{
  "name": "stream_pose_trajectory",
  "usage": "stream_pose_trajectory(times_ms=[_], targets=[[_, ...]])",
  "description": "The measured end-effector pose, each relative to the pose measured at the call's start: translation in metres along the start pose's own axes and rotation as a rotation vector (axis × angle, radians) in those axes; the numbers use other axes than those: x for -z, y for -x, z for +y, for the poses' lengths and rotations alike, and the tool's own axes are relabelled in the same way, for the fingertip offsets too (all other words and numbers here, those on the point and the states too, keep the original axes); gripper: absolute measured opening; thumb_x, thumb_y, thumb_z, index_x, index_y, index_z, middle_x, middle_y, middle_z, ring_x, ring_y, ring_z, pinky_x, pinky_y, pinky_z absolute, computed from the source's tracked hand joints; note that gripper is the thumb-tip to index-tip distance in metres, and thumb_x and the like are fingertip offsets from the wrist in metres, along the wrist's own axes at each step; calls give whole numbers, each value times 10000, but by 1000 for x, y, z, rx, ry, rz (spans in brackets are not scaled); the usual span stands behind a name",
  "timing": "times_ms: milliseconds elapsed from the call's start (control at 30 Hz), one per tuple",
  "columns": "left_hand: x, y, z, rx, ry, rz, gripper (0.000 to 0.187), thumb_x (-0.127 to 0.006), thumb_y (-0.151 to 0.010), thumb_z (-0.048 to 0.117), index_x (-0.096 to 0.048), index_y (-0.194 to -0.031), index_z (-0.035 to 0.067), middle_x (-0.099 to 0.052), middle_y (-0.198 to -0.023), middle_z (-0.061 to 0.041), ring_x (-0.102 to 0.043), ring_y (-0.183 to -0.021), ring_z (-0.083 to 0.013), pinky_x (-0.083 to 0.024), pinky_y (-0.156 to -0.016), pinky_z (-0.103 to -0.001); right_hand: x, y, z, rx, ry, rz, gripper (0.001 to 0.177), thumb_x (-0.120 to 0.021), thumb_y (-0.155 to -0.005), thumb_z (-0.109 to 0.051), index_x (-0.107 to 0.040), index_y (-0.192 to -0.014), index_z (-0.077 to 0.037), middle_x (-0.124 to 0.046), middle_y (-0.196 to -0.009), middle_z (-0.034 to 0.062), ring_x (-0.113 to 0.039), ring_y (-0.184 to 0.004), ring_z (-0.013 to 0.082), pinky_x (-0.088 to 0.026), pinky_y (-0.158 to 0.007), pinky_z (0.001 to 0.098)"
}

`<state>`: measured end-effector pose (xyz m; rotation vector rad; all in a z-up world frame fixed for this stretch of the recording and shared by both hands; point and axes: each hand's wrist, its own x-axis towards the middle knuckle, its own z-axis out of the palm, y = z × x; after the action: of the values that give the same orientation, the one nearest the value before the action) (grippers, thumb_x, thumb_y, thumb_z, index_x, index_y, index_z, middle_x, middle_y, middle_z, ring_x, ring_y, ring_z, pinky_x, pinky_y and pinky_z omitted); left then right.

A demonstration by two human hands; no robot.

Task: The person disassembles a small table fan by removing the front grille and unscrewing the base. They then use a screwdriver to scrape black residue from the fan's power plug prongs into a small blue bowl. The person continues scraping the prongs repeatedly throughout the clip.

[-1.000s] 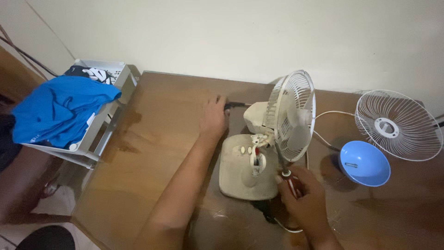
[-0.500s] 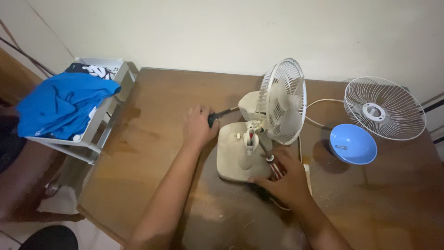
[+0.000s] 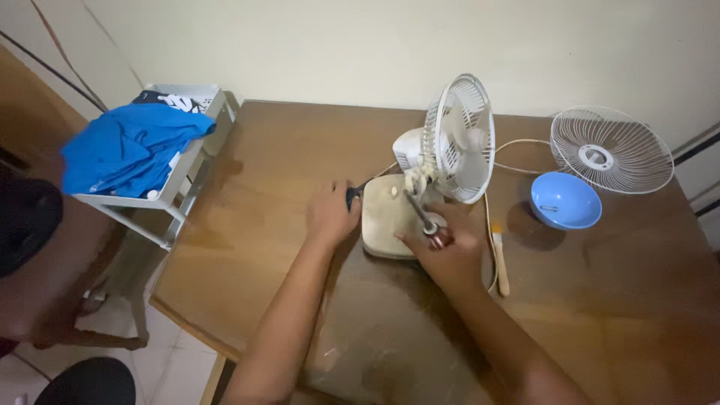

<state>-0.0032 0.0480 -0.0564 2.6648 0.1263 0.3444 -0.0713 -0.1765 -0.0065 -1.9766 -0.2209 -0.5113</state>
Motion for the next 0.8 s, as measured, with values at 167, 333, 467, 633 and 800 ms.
stream_pose_trajectory(times_ms=[167,333,467,633,800], targets=[[-19,6,-5,8,-20,74,401,-632,-903,316,-631,-1215,64,-624,-1177,-211,-583,-1097,-391,-472,-896,-528,-8,-4,-12,-67,-56,-154,585,-906,-758,-234,-630,-1215,5,-723,-1000,88,-699,-760,94,-582,-644,245],[-18,21,-9,-18,-43,58,389,-623,-938,359,-654,-1240,116,-642,-1223,-180,-570,-1181,-381,-441,-1009,-527,-11,-11,-15,67,124,-115,442,-884,-797,-202,-702,-1148,-3,-752,-976,143,-729,-789,212,-583,-679,336],[-17,30,-9,-58,-37,82,402,-637,-923,367,-658,-1238,119,-630,-1237,-169,-543,-1187,-380,-401,-1008,-550,-11,-4,-11,111,-49,-91,433,-850,-813,-167,-672,-1162,15,-736,-1032,138,-756,-857,189,-628,-689,287],[-14,29,-10,-107,-74,132,419,-660,-904,390,-662,-1221,117,-644,-1193,-152,-545,-1190,-349,-365,-1034,-544,-8,-4,-6,108,-64,-136,436,-849,-842,-173,-680,-1206,-1,-745,-1047,122,-750,-895,162,-620,-711,272],[-7,34,-4,-85,-43,98,412,-655,-920,401,-660,-1240,142,-642,-1228,-133,-546,-1215,-339,-388,-1035,-517,-2,-11,-6,485,141,-60,439,-896,-799,-158,-698,-1150,14,-729,-1028,155,-686,-975,242,-561,-830,368]])
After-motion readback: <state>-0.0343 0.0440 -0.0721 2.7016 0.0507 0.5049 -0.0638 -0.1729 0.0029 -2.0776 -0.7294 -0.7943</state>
